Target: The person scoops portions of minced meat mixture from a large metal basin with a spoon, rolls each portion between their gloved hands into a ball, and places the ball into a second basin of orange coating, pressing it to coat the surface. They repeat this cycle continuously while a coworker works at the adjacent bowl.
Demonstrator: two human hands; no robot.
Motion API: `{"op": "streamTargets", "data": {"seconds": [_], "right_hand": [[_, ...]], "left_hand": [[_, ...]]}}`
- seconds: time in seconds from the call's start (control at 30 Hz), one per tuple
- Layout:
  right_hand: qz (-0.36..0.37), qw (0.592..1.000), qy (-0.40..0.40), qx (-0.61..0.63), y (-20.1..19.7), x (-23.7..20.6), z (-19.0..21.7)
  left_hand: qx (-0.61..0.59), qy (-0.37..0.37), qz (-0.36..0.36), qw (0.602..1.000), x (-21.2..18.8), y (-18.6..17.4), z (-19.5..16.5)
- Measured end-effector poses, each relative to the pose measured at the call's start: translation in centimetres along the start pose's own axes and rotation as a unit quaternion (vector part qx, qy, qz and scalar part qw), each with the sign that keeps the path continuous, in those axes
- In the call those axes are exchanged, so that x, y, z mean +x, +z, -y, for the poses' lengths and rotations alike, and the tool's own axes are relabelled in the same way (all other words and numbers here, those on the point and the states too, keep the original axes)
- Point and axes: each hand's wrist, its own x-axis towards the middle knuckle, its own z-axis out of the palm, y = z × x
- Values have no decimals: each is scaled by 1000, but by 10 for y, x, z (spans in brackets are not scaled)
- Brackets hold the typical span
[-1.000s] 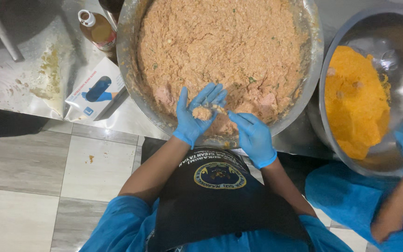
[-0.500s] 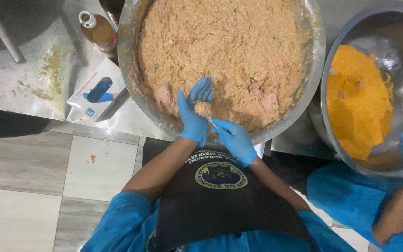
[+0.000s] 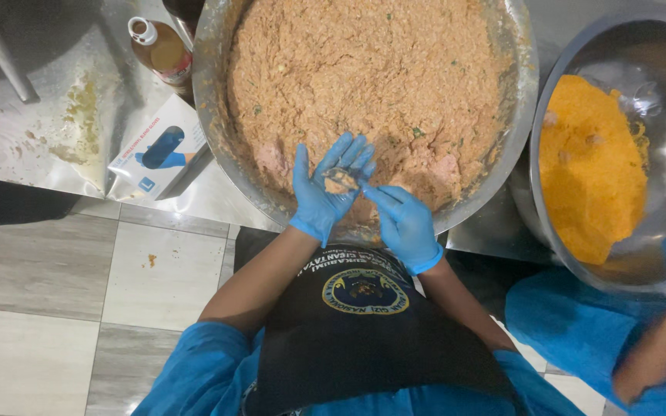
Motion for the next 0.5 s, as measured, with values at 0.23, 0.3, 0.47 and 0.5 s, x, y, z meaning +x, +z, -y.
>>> {"op": "streamTargets", "data": {"seconds": [0.23, 0.3, 0.47, 0.5], "right_hand": [[-24, 997, 74, -7, -3, 2, 2], [2, 994, 111, 6, 3, -4, -3], [68, 976, 186, 95, 25, -17, -30], [81, 969, 199, 118, 26, -18, -37]], "left_hand": [[31, -3, 6, 1000, -10, 13, 0], [50, 4, 14, 999, -7, 7, 0], [71, 9, -9, 997, 5, -14, 1], [78, 1, -16, 997, 6, -18, 0]]}}
